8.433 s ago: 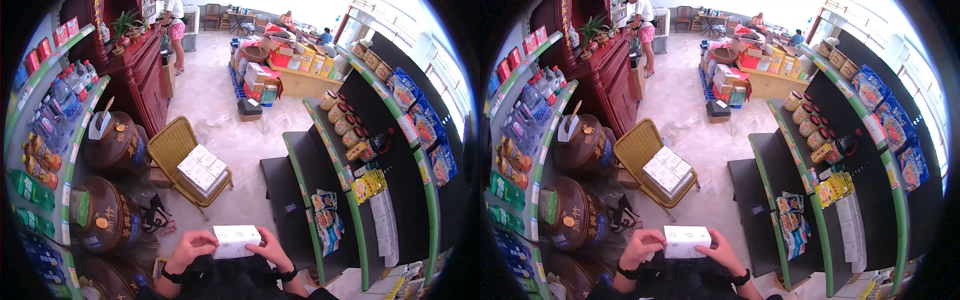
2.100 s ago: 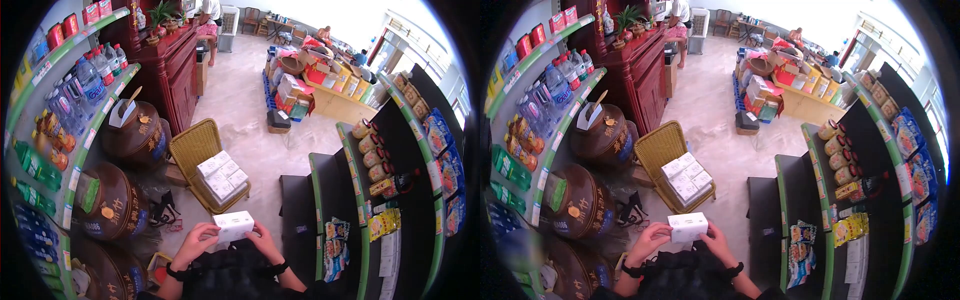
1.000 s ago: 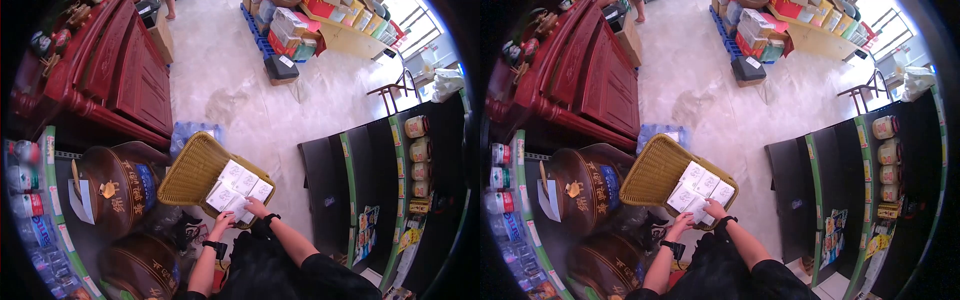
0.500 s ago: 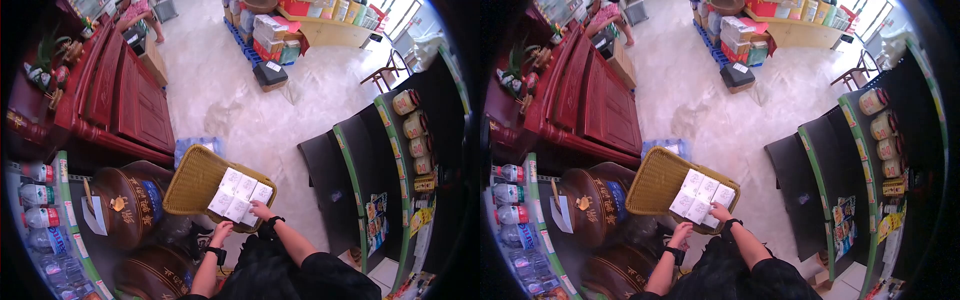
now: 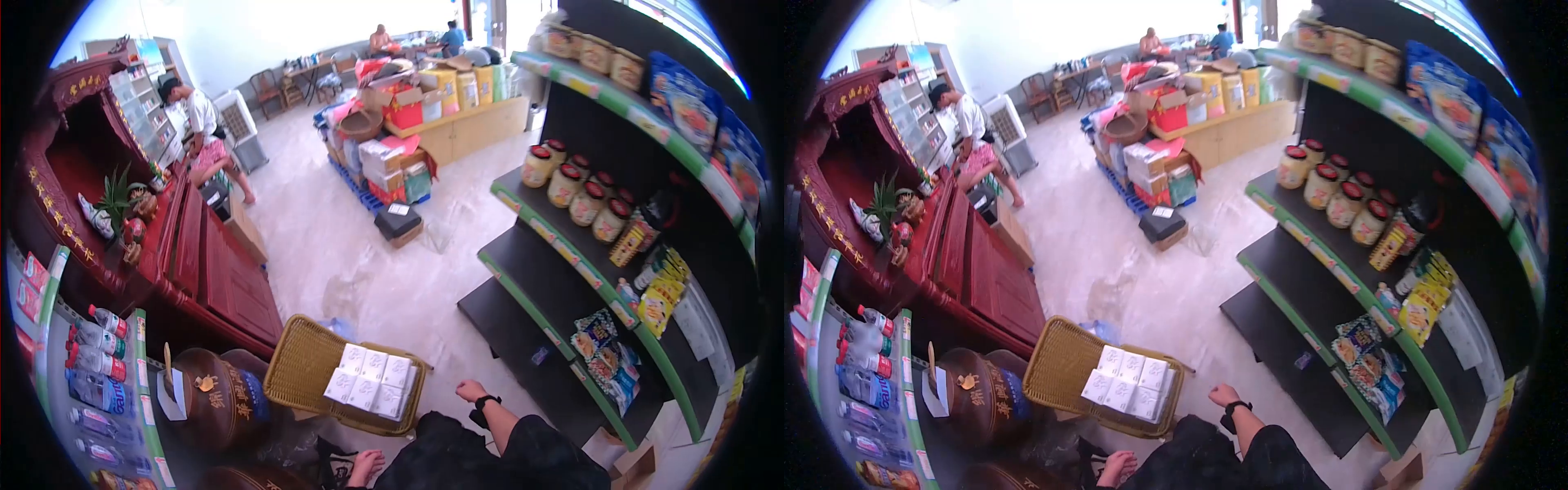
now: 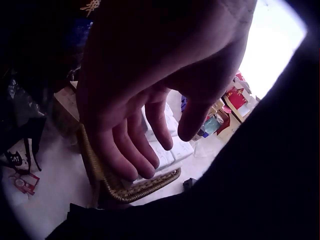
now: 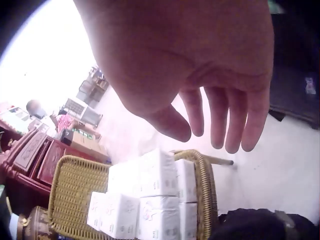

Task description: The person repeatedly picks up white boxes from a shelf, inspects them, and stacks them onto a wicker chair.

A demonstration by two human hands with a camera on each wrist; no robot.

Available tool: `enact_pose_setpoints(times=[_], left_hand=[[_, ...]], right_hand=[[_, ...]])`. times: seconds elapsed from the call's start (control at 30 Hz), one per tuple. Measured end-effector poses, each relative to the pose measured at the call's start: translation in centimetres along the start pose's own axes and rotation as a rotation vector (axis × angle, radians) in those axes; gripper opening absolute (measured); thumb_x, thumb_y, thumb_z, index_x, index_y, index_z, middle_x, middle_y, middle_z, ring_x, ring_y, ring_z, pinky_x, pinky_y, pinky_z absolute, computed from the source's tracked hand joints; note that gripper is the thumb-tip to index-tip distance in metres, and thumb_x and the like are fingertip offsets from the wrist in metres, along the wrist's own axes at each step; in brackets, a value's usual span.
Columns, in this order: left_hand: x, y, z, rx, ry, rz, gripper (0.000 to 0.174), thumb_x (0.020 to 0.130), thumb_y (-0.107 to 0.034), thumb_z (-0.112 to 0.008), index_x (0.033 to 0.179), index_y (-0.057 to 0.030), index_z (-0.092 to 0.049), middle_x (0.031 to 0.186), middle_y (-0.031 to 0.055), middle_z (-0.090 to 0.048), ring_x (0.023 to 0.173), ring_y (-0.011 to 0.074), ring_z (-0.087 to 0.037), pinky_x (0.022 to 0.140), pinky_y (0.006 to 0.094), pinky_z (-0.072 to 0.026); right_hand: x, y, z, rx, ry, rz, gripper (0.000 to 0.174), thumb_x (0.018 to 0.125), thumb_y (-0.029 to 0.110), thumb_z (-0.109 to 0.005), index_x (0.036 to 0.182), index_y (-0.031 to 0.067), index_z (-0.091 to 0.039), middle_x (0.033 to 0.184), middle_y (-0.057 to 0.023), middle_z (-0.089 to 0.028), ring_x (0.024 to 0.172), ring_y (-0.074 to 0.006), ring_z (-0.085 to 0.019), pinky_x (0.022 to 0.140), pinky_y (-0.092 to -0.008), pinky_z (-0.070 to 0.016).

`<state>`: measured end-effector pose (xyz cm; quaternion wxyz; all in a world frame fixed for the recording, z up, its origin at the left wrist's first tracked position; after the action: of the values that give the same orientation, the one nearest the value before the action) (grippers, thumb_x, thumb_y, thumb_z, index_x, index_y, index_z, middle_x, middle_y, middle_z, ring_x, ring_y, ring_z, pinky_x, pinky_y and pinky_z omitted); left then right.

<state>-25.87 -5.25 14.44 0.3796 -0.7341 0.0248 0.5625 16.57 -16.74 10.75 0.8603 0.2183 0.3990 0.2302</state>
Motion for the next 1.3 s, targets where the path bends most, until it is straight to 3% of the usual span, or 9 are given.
enact_pose_setpoints(times=[0.07, 0.17, 0.33, 0.53, 0.73, 0.9, 1.0, 1.13, 1.3], left_hand=[[0.7, 3.1, -0.8, 0.051, 0.008, -0.02, 0.023, 0.091, -0.019, -0.057, 0.11, -0.006, -0.061, 0.097, 0.0089, -0.068, 0.083, 0.0186, -0.067, 0.064, 0.0283, -0.0535], [0.7, 5.2, -3.4, 0.084, 0.05, -0.059, 0.023, 0.091, -0.018, -0.056, 0.11, -0.0061, -0.061, 0.096, 0.0097, -0.068, 0.082, 0.0206, -0.068, 0.066, 0.0317, -0.0543], [-0.8, 6.7, -10.8, 0.098, 0.122, -0.104, 0.026, 0.089, -0.02, -0.059, 0.111, -0.0059, -0.061, 0.097, 0.0091, -0.068, 0.083, 0.0204, -0.067, 0.07, 0.0321, -0.0536], [-12.5, 4.1, -23.6, 0.281, 0.393, -0.207, 0.036, 0.093, -0.029, -0.053, 0.12, -0.0059, -0.058, 0.105, 0.0087, -0.066, 0.094, 0.02, -0.064, 0.078, 0.031, -0.0503], [-14.8, 4.5, -30.4, 0.47, 0.507, -0.236, 0.035, 0.093, -0.028, -0.052, 0.119, -0.0049, -0.059, 0.104, 0.0084, -0.066, 0.093, 0.0182, -0.064, 0.077, 0.0307, -0.0503], [-15.6, 4.1, -40.7, 0.648, 0.635, -0.215, 0.028, 0.091, -0.018, -0.059, 0.115, -0.0039, -0.059, 0.099, 0.0082, -0.066, 0.087, 0.0172, -0.063, 0.077, 0.0308, -0.0509], [-17.6, 1.7, -50.0, 0.762, 0.732, -0.344, 0.031, 0.091, -0.021, -0.06, 0.118, -0.0046, -0.059, 0.107, 0.0068, -0.066, 0.096, 0.0159, -0.061, 0.086, 0.0306, -0.0471], [-25.3, -4.9, -63.2, 0.705, 0.798, -0.724, 0.027, 0.089, -0.016, -0.063, 0.114, -0.0055, -0.063, 0.099, 0.0042, -0.067, 0.09, 0.0129, -0.062, 0.079, 0.0277, -0.0485], [-37.0, -7.6, -76.7, 0.671, 0.912, -0.936, 0.028, 0.087, -0.01, -0.064, 0.114, -0.0029, -0.061, 0.103, 0.0049, -0.066, 0.091, 0.0145, -0.062, 0.079, 0.0273, -0.0488]], right_hand=[[-4.6, -4.6, 1.6, 0.15, 0.003, -0.118, 0.034, 0.074, 0.03, -0.058, 0.097, 0.008, -0.071, 0.091, -0.0154, -0.07, 0.086, -0.0286, -0.067, 0.08, -0.0368, -0.0519], [-12.4, -11.5, 3.5, 0.211, 0.016, -0.161, 0.031, 0.077, 0.028, -0.061, 0.098, 0.0064, -0.068, 0.075, -0.0061, -0.066, 0.067, -0.0171, -0.064, 0.063, -0.0309, -0.0542], [-26.4, -25.6, 4.4, 0.341, -0.016, -0.427, 0.027, 0.077, 0.026, -0.06, 0.093, 0.007, -0.068, 0.079, -0.004, -0.065, 0.07, -0.0159, -0.064, 0.063, -0.0316, -0.0546], [-37.3, -35.4, 6.9, 0.373, -0.223, -0.519, 0.024, 0.072, 0.024, -0.055, 0.078, 0.0059, -0.069, 0.071, -0.0112, -0.066, 0.064, -0.023, -0.065, 0.062, -0.0352, -0.052], [-40.3, -37.6, 13.3, 0.461, -0.632, -0.308, 0.021, 0.077, 0.02, -0.059, 0.088, 0.007, -0.07, 0.076, -0.0074, -0.068, 0.067, -0.0148, -0.065, 0.063, -0.0277, -0.0528], [-44.9, -31.3, 24.8, 0.549, -0.888, -0.067, 0.015, 0.08, 0.011, -0.06, 0.09, 0.004, -0.069, 0.077, -0.009, -0.069, 0.071, -0.0161, -0.065, 0.064, -0.0296, -0.0512], [-48.7, -28.7, 33.1, 0.55, -1.072, 0.063, 0.012, 0.08, 0.005, -0.06, 0.089, 0.0028, -0.068, 0.077, -0.0094, -0.068, 0.07, -0.0181, -0.065, 0.064, -0.0306, -0.0504], [-57.4, -27.1, 44.2, 0.41, -1.453, 0.244, 0.007, 0.078, 0.004, -0.061, 0.083, 0.0034, -0.066, 0.076, -0.0113, -0.065, 0.07, -0.0264, -0.063, 0.064, -0.0334, -0.0498], [-63.9, -29.2, 52.5, 0.021, -1.691, 0.267, 0.02, 0.072, -0.002, -0.061, 0.09, 0.0049, -0.062, 0.097, -0.0111, -0.06, 0.096, -0.0331, -0.057, 0.078, -0.0413, -0.0489]])
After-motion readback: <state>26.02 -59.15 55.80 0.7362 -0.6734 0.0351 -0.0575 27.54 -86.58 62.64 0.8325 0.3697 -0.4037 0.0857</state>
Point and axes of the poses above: each hand's wrist, its own x-axis towards the middle knuckle, its own z-axis out of the back of the hand, y = z × x, the point moved 10 cm from there along x, towards the middle knuckle
